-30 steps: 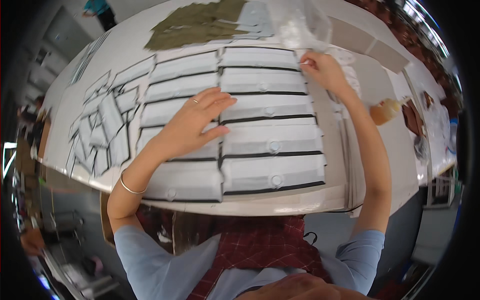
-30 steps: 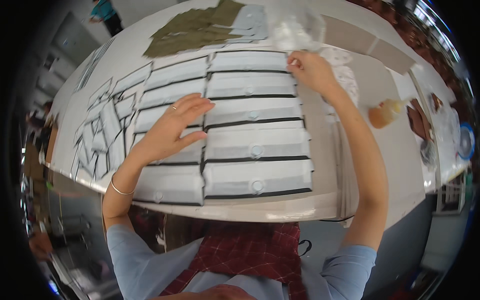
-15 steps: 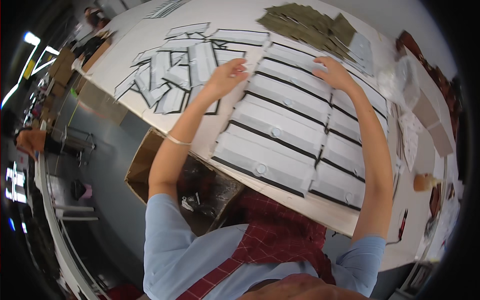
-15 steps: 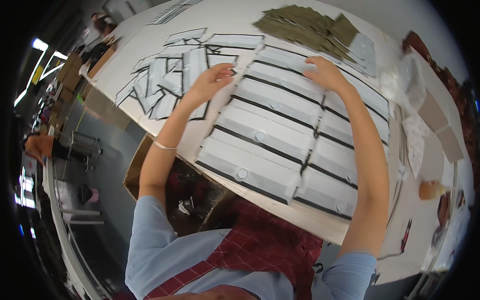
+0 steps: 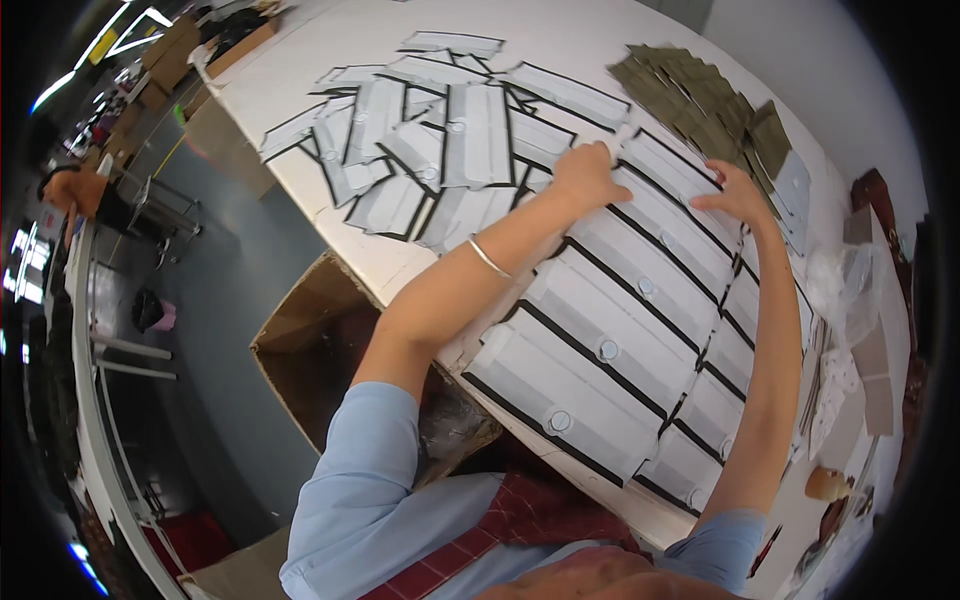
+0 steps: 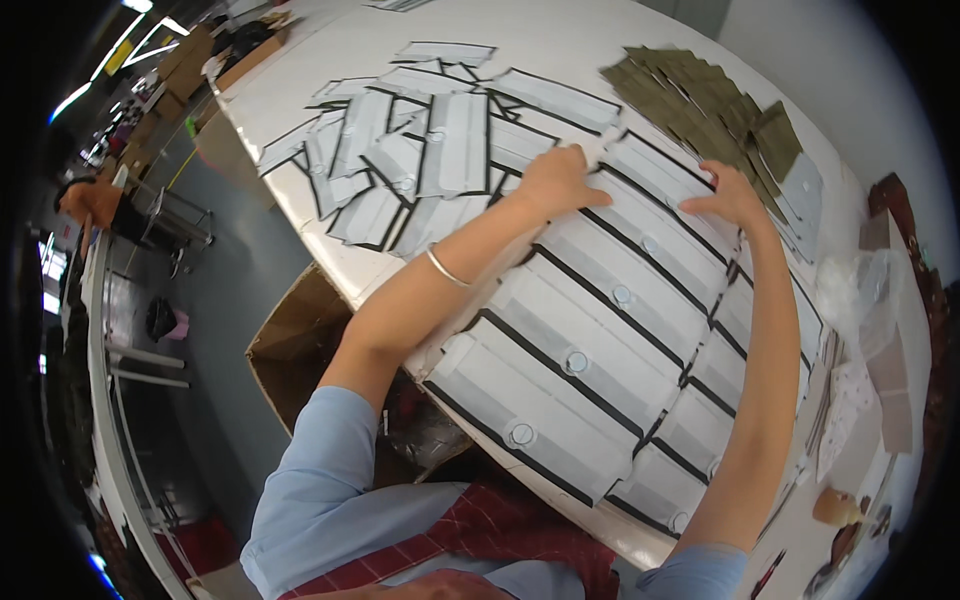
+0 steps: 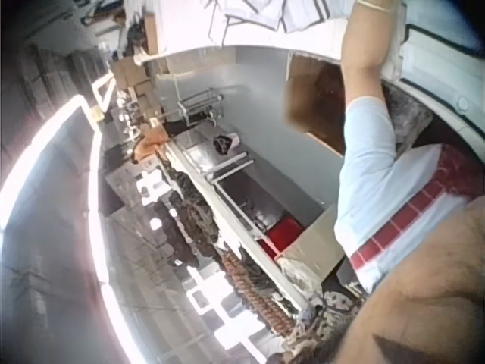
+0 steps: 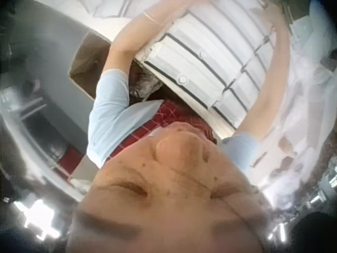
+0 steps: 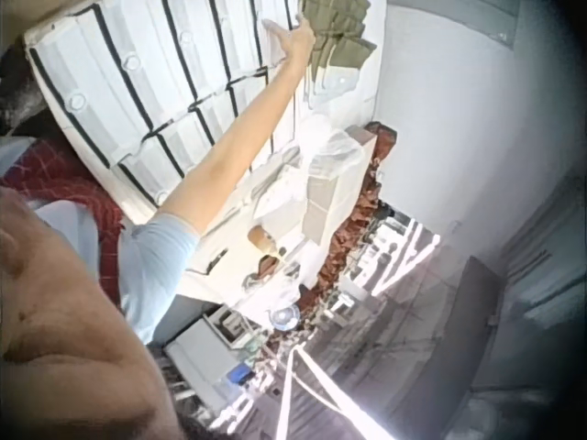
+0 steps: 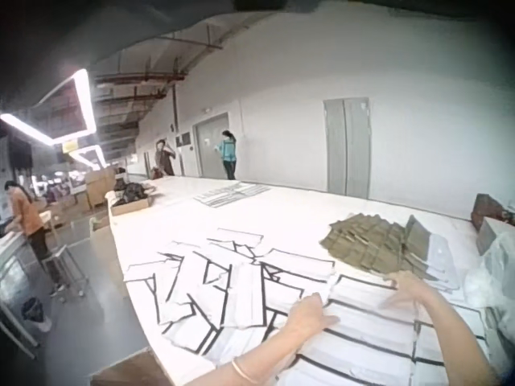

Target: The person assembles face masks by hand on a white table. They pick up small white paper pieces, fold them, and attach them to the top edge of pre-cut mask bodies laid out in rows. The person works systematically across the items, pressing the folded pieces into place.

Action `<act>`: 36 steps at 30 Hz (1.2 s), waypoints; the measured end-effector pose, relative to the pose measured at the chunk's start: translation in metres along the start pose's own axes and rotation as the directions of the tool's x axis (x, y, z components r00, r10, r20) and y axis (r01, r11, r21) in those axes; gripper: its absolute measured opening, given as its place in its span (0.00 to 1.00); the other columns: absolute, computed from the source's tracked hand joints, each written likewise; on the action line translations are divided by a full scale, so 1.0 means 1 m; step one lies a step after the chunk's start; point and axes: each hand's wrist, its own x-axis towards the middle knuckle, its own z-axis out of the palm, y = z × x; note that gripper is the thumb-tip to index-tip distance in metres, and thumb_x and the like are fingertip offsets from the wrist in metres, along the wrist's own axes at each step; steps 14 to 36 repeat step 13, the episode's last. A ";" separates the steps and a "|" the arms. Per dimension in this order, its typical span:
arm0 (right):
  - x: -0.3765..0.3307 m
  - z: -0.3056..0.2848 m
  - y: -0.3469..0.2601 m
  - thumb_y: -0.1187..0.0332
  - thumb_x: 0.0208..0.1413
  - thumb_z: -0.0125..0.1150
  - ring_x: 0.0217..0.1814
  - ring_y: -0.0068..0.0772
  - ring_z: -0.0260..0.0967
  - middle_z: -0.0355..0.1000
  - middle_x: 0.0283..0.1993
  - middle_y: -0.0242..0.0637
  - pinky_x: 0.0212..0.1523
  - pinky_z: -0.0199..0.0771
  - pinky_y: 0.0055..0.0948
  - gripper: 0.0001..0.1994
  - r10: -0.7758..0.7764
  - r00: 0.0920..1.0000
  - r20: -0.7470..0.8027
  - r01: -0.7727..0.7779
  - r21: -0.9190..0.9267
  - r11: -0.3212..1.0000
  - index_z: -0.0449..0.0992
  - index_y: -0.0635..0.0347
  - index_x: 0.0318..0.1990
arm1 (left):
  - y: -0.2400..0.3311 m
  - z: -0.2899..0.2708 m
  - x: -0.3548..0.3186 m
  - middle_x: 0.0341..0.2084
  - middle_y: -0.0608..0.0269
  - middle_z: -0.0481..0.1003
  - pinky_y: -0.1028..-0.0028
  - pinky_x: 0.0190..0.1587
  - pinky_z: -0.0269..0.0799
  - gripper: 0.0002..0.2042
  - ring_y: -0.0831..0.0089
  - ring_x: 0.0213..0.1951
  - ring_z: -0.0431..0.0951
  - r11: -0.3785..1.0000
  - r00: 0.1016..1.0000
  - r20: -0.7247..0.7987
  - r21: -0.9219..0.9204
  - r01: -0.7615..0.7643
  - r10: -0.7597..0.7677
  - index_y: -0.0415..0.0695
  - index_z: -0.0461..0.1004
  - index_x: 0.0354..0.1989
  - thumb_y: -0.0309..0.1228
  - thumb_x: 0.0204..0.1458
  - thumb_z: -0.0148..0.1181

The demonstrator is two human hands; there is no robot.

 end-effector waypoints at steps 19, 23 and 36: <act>-0.010 -0.035 0.001 0.64 0.50 0.74 0.47 0.13 0.69 0.77 0.44 0.25 0.54 0.66 0.17 0.20 -0.125 0.967 0.221 -0.048 0.642 0.765 0.79 0.54 0.51 | -0.010 -0.022 0.002 0.38 0.48 0.81 0.70 0.50 0.75 0.36 0.61 0.43 0.83 0.984 0.975 0.205 -0.172 -0.046 0.081 0.34 0.75 0.52 0.48 0.39 0.75; -0.010 -0.035 0.001 0.64 0.50 0.74 0.47 0.13 0.69 0.77 0.44 0.25 0.54 0.66 0.17 0.20 -0.125 0.967 0.221 -0.048 0.642 0.765 0.79 0.54 0.51 | -0.010 -0.022 0.002 0.38 0.48 0.81 0.70 0.50 0.75 0.36 0.61 0.43 0.83 0.984 0.975 0.205 -0.172 -0.046 0.081 0.34 0.75 0.52 0.48 0.39 0.75; -0.010 -0.035 0.001 0.64 0.50 0.74 0.47 0.13 0.69 0.77 0.44 0.25 0.54 0.66 0.17 0.20 -0.125 0.967 0.221 -0.048 0.642 0.765 0.79 0.54 0.51 | -0.010 -0.022 0.002 0.38 0.48 0.81 0.70 0.50 0.75 0.36 0.61 0.43 0.83 0.984 0.975 0.205 -0.172 -0.046 0.081 0.34 0.75 0.52 0.48 0.39 0.75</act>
